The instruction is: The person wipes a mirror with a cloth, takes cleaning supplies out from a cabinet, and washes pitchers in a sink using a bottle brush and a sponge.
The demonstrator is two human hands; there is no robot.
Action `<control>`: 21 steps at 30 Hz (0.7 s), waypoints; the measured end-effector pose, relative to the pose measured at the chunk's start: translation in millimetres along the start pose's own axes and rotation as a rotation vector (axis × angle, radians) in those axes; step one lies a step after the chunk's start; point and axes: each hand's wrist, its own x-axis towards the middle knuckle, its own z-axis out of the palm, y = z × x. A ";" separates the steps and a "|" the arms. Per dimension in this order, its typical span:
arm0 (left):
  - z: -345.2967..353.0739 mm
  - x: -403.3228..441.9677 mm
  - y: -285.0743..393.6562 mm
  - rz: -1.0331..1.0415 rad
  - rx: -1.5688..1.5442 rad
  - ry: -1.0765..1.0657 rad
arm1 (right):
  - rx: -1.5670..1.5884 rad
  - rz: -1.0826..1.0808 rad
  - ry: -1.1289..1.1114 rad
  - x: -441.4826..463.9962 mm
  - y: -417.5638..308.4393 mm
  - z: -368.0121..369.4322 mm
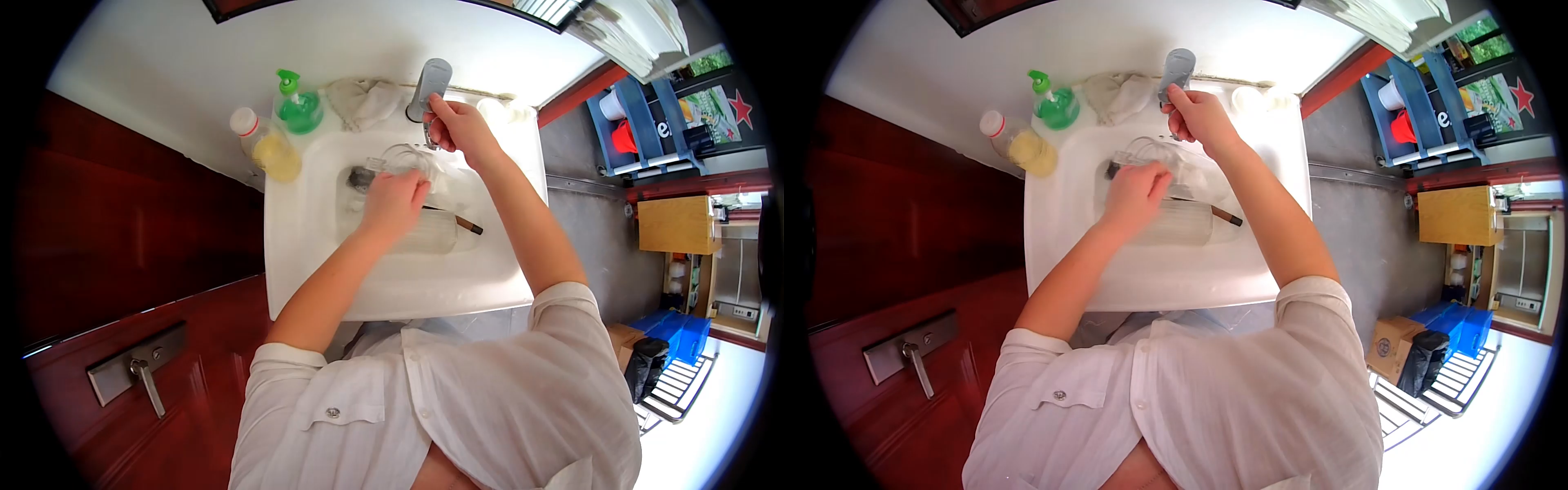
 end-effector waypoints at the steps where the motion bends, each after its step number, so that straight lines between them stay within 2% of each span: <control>1: -10.1 -6.0 1.5 0.054 0.028 0.054 | 0.014 -0.009 0.003 -1.7 -0.7 -1.3; 3: -26.6 -13.5 0.5 0.107 0.068 0.112 | 0.058 -0.036 0.082 -2.5 -2.7 -1.8; 6: -38.3 -20.7 0.2 0.149 0.102 0.180 | 0.122 -0.034 0.016 3.3 -1.6 -1.3; 8: -39.1 -11.1 2.3 0.251 0.386 0.032 | 0.155 -0.023 0.017 8.9 0.7 0.0; 9: -34.8 -3.8 5.9 0.252 0.395 0.037 | 0.177 -0.008 0.019 11.6 1.3 1.0; 11: -15.0 12.7 18.6 0.358 0.572 -0.213 | 0.192 -0.009 0.000 13.6 1.6 -1.8; 14: 12.9 29.2 37.2 0.480 0.683 -0.273 | 0.230 -0.017 -0.007 12.8 -3.6 -3.7; 21: 25.1 44.0 57.7 0.443 0.814 -0.337 | 0.313 0.015 -0.024 24.7 -17.1 -18.1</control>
